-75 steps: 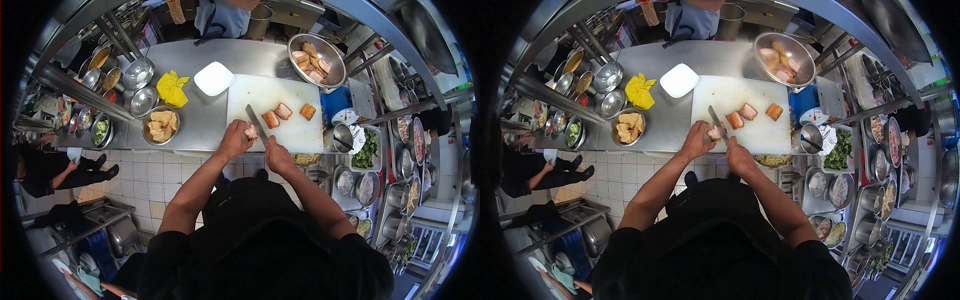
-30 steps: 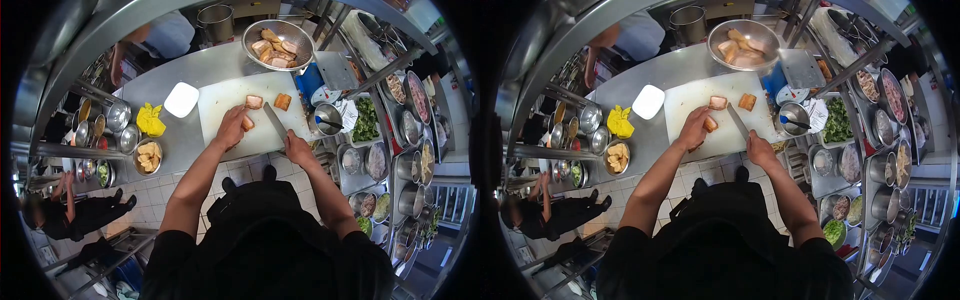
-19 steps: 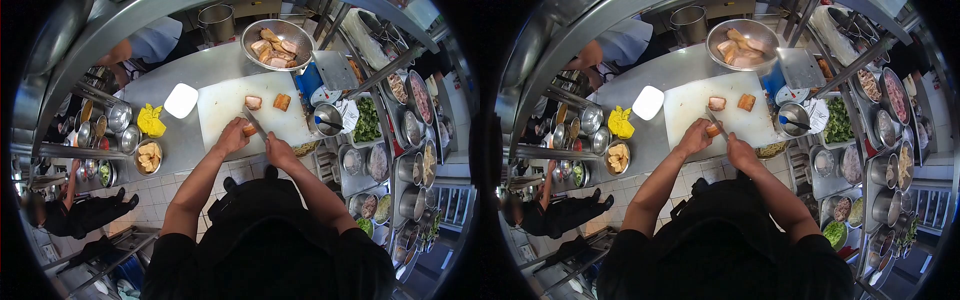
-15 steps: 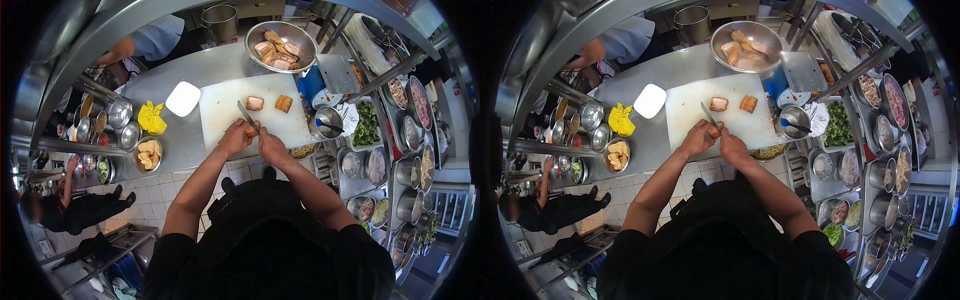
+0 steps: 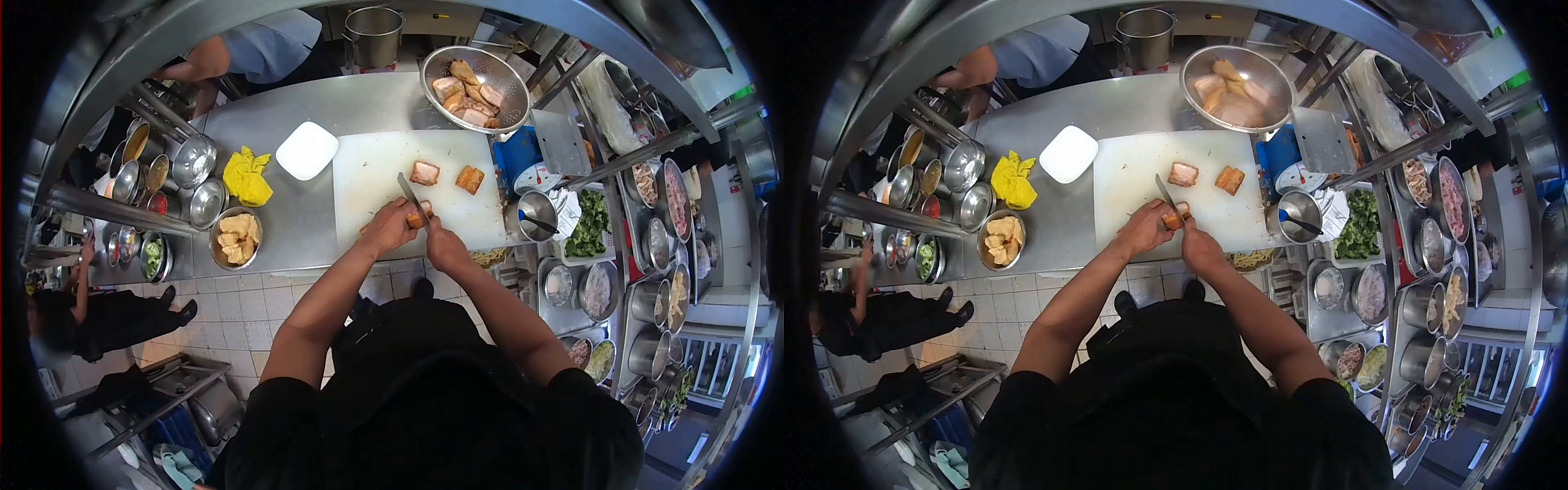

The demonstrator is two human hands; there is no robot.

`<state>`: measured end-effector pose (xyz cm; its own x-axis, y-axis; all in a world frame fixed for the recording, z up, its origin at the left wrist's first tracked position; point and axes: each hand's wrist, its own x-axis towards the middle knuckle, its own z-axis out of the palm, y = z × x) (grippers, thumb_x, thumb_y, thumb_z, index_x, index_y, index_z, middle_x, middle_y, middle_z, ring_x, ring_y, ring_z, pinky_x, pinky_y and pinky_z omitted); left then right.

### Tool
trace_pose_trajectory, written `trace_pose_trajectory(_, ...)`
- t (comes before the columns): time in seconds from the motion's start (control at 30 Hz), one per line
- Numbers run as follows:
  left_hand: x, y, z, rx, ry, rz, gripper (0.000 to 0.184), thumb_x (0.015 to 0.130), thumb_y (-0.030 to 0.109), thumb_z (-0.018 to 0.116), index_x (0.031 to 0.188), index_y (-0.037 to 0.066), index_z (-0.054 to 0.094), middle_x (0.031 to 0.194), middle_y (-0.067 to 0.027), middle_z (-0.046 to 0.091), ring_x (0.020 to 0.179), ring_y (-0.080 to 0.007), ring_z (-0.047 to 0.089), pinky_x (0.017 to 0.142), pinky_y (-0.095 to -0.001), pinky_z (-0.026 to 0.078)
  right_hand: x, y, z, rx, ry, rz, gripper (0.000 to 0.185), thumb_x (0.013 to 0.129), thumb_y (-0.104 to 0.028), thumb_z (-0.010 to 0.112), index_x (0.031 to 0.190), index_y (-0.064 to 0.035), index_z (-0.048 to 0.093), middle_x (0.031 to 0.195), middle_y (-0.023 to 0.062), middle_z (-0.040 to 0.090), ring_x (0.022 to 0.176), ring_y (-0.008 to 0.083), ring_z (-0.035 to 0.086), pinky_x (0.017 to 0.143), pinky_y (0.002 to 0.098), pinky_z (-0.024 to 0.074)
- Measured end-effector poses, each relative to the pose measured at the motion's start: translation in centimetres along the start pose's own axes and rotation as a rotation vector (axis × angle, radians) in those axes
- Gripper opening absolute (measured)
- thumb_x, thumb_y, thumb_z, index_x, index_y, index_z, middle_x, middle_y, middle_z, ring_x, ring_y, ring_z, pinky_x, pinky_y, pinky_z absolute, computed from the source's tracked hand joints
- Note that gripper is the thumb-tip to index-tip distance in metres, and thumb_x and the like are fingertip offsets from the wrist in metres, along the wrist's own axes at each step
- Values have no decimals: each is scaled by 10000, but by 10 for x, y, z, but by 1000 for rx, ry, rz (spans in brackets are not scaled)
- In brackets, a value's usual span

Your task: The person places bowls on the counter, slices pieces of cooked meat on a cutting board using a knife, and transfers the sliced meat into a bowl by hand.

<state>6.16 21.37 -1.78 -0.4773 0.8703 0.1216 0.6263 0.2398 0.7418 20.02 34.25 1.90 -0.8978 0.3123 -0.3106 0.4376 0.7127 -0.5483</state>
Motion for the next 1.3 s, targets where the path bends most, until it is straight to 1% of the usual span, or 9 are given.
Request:
trace_pose_trajectory(0.1,-8,15,-12,22,-17,-49,462,701,140,799,1102,40,592,1096,-152,569,1079,-365,574,935,-434,494,3,-11,-13,-32,-19,43,226,975,-115,380,1138,36,421,886,360,647,868,524,637,798,589,490)
trace_pose_trajectory(0.33,-5,7,-6,37,-28,-119,407,704,150,798,1039,43,595,1078,-152,563,1051,-375,581,905,-441,495,-12,-31,-28,-3,-48,44,276,968,-107,378,1183,63,409,901,357,650,890,519,641,818,584,490)
trace_pose_trajectory(0.53,-7,0,1,-29,48,-54,361,684,122,800,936,37,556,1005,-171,570,962,-389,592,839,-456,500,-31,-23,-29,-136,-266,175,296,941,-55,367,1203,78,407,970,368,644,945,503,640,867,562,482)
trace_pose_trajectory(0.7,-7,-4,1,16,52,-28,402,683,131,803,994,40,565,1019,-168,570,980,-385,590,858,-450,497,10,-17,-1,4,-44,3,282,982,-132,384,1195,51,399,922,360,650,918,512,641,851,589,474)
trace_pose_trajectory(0.87,-3,22,-2,122,159,-39,438,681,173,802,1032,40,576,1038,-161,576,1018,-384,578,893,-453,478,-12,-16,-32,-23,5,99,216,990,-172,405,1129,-7,410,873,346,655,876,516,646,816,604,479)
trace_pose_trajectory(0.93,5,24,2,179,242,71,434,680,191,791,1025,41,573,1024,-161,579,1023,-384,569,901,-456,466,-4,-14,-37,-39,-15,106,221,980,-152,404,1134,6,416,881,342,658,882,509,650,812,597,486)
trace_pose_trajectory(1.07,16,10,17,161,125,-16,414,685,191,778,1010,39,571,1006,-159,580,998,-376,569,890,-452,468,9,-1,-22,-87,61,15,180,993,-154,416,1082,2,405,782,327,649,787,524,641,734,592,500)
trace_pose_trajectory(1.13,18,3,21,150,109,-1,401,678,181,784,984,33,571,997,-158,584,994,-371,570,886,-449,468,1,-13,-36,-123,-84,98,246,950,-86,379,1160,32,430,955,346,662,955,480,658,854,567,494)
trace_pose_trajectory(1.3,16,9,20,103,155,-20,390,671,166,794,960,28,571,976,-156,590,973,-375,575,883,-446,471,-29,-11,-53,-168,-172,152,245,954,-94,356,1148,34,432,963,343,661,967,485,650,862,562,490)
